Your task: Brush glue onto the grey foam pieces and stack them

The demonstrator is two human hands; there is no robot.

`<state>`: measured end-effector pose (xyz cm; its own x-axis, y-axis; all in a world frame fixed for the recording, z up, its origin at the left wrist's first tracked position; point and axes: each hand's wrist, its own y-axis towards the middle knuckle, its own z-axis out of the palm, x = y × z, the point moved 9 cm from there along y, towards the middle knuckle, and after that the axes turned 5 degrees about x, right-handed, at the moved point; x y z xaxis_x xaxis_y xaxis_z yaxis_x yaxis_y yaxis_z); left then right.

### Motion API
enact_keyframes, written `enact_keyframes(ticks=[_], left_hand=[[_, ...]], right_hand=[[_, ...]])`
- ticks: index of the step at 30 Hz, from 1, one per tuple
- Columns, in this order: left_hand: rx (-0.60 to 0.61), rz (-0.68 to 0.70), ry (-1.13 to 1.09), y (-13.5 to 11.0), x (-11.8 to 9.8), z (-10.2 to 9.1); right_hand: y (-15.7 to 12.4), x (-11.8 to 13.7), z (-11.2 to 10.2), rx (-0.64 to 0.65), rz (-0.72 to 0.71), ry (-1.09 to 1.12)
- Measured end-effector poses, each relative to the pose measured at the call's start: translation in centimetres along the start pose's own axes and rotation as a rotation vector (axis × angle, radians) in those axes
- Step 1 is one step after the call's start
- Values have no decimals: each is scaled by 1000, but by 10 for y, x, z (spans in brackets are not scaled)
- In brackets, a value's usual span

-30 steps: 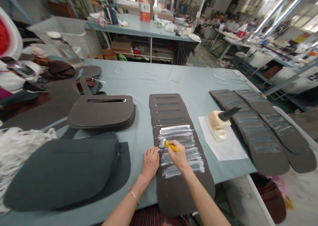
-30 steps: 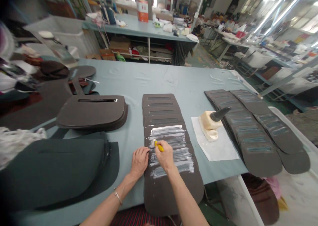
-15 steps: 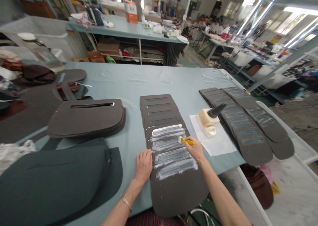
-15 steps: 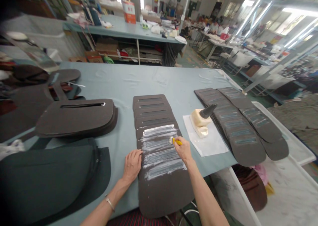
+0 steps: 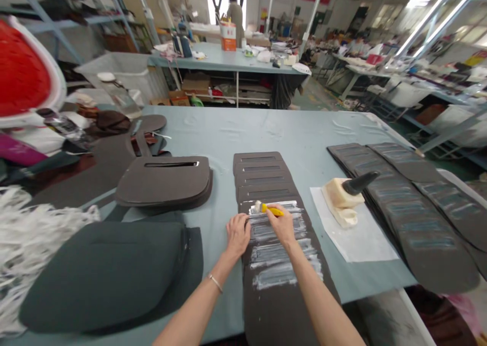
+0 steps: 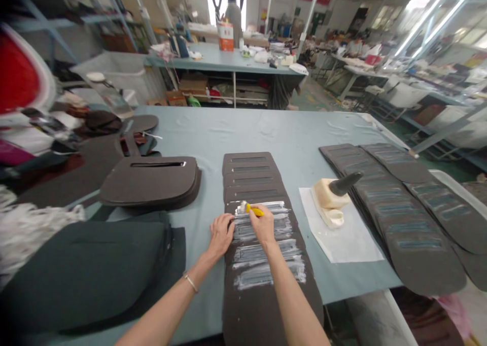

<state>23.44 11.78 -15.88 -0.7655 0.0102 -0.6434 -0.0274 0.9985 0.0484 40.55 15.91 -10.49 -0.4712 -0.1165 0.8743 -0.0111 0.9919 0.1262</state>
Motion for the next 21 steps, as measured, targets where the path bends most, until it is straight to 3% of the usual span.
enact_keyframes(ticks=[2,4,7,9,13,15,17,19,21], left_hand=[[9,27,77,5,-2,5],[22,53,135,5,-3,9],[30,88,180,1,-5,12],[30,90,198,0,-4,11],[26,106,218,1,-4,11],[23,120,219,2,-4,12],[23,123,218,3,-2,13],[24,115,220,3,0,14],[24,109,225,3,0,15]], right_hand=[[10,1,27,98,-33,17],[18,-9,33,127,12,-32],[24,-18,7,-50,68,-242],[23,-10,-6,-132,16,-340],[22,-7,-4,98,-98,-269],[27,-30,-32,67,7,-287],[31,-57,-79,-98,147,-375],[32,-71,-118,-234,201,-461],[35,-77,-132,-246,181,-464]])
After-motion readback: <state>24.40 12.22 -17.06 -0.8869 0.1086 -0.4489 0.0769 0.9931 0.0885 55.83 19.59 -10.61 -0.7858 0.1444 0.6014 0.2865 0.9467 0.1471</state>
